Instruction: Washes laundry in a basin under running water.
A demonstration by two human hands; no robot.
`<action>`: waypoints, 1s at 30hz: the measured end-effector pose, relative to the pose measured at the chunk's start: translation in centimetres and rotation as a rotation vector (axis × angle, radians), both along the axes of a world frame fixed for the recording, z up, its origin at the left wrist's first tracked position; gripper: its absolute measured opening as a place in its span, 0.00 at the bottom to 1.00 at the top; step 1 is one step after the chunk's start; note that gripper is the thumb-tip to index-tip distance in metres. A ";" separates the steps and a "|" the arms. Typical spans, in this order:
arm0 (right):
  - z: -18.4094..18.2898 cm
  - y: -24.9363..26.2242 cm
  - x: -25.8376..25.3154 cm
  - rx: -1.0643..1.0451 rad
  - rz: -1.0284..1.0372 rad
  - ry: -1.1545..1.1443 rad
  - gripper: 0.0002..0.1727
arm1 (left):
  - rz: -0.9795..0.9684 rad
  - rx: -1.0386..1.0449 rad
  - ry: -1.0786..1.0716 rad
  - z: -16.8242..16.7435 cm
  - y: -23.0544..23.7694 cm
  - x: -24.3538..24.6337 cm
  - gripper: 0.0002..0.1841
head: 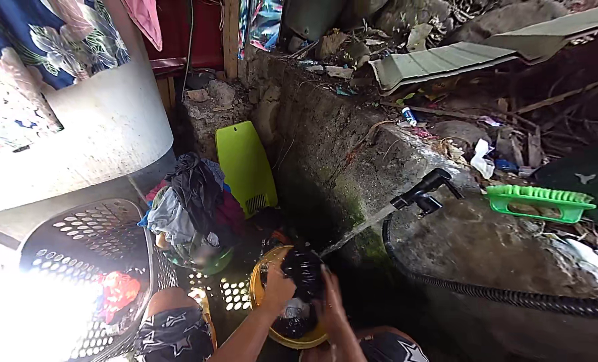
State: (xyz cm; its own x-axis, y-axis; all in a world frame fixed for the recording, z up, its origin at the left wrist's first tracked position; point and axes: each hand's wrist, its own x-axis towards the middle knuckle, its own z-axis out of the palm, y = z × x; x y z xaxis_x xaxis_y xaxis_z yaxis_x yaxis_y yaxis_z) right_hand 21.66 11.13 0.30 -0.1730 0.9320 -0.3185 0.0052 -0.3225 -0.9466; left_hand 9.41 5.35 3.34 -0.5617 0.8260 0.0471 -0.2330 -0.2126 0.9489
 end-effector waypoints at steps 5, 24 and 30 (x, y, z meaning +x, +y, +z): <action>-5.4 -1.5 -2.7 -0.386 0.026 0.796 0.33 | -0.183 0.082 -0.208 -2.4 -0.7 1.0 0.28; -0.4 -4.0 -5.4 0.170 -0.021 -0.112 0.29 | 0.088 -0.158 -0.751 -4.9 -1.3 -4.2 0.11; -2.6 -1.4 -3.8 -0.542 0.283 0.361 0.33 | -0.204 -0.179 0.134 -1.5 -0.6 -3.7 0.18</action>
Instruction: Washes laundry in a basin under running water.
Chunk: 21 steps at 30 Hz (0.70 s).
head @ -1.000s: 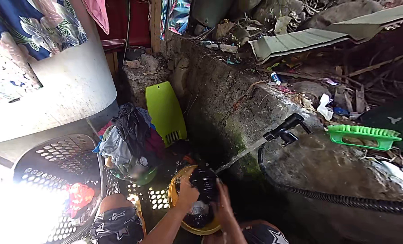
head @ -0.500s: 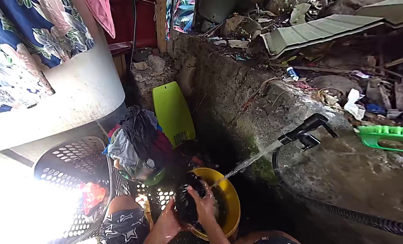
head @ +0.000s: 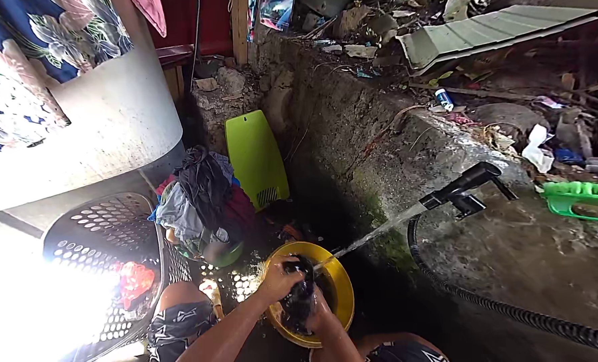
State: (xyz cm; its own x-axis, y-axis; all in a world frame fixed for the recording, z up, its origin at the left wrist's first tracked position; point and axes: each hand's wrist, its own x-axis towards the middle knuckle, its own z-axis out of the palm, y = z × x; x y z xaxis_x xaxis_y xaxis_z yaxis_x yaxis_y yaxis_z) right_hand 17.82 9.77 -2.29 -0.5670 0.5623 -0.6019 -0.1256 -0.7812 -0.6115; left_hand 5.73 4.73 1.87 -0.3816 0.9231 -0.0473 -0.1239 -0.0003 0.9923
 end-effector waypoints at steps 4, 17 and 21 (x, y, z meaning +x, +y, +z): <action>-0.1 0.0 0.3 -0.086 0.172 0.026 0.31 | -0.326 0.105 0.466 0.8 -1.0 -1.1 0.11; -10.6 4.3 2.5 0.855 0.752 -0.771 0.24 | 0.838 0.199 0.497 4.0 -21.0 -25.7 0.18; -12.5 6.4 2.2 0.932 0.860 -1.126 0.37 | 1.131 -0.029 0.397 2.0 -22.0 -32.2 0.24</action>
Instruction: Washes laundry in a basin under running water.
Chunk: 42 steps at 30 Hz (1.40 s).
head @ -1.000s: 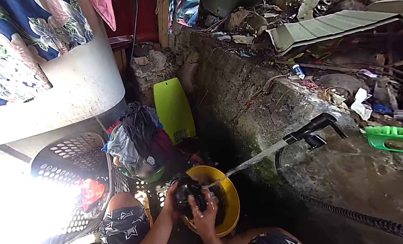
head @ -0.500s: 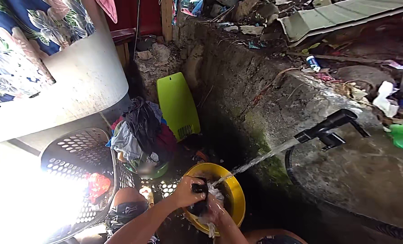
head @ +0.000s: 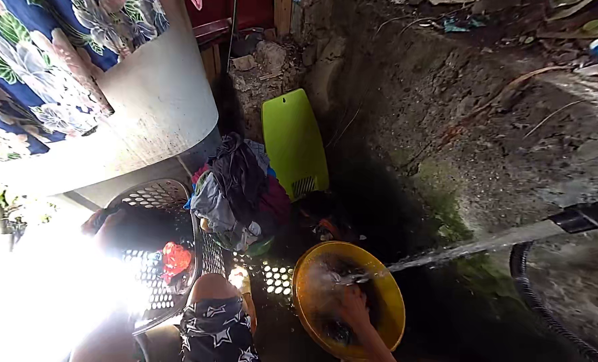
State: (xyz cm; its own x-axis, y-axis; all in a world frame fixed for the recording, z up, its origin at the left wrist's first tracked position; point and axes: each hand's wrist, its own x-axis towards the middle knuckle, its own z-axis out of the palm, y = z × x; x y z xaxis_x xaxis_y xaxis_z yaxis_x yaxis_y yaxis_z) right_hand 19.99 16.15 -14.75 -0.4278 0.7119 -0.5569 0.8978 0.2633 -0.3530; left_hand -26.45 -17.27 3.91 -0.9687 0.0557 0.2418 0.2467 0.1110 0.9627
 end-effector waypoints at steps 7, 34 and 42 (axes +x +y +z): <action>-3.1 -4.0 0.2 -0.266 0.212 -0.227 0.38 | -0.059 -0.860 -0.001 -8.2 -1.2 -4.6 0.34; 19.6 1.5 4.5 0.069 0.079 -0.045 0.22 | -1.573 -0.380 -0.334 -9.0 26.1 28.4 0.14; 1.5 -1.1 -3.3 -0.172 0.293 0.019 0.26 | -1.329 -0.793 -0.365 -11.6 28.4 27.5 0.28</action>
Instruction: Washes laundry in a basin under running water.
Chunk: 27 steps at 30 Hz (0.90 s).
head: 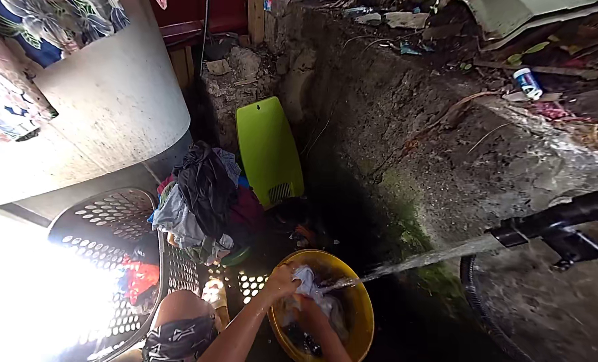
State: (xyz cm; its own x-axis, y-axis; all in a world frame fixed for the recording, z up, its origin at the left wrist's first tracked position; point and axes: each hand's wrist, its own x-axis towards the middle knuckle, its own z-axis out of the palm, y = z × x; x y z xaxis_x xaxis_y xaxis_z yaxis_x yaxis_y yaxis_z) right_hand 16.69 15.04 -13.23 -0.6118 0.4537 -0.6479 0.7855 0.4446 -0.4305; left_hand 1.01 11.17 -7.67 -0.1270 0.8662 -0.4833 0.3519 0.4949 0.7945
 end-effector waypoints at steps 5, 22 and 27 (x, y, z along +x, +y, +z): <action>-5.7 -2.7 -1.7 0.019 0.095 -0.130 0.29 | 0.031 -0.020 -0.049 -1.3 -1.1 0.0 0.24; 18.6 -3.1 3.1 0.071 -0.406 1.013 0.16 | -0.147 0.288 -0.202 1.9 -6.0 2.0 0.31; 31.3 -2.4 3.5 0.201 -0.416 1.586 0.17 | -0.140 0.358 -0.254 1.9 -5.5 1.8 0.26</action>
State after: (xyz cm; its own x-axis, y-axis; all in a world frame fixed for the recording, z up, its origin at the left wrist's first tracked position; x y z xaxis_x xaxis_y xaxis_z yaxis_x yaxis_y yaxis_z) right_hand 20.19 12.61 18.04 -0.3877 0.7395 0.5503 -0.2809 0.4739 -0.8346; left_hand 2.85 5.68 -5.77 0.0868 0.9847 -0.1514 0.1681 0.1353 0.9764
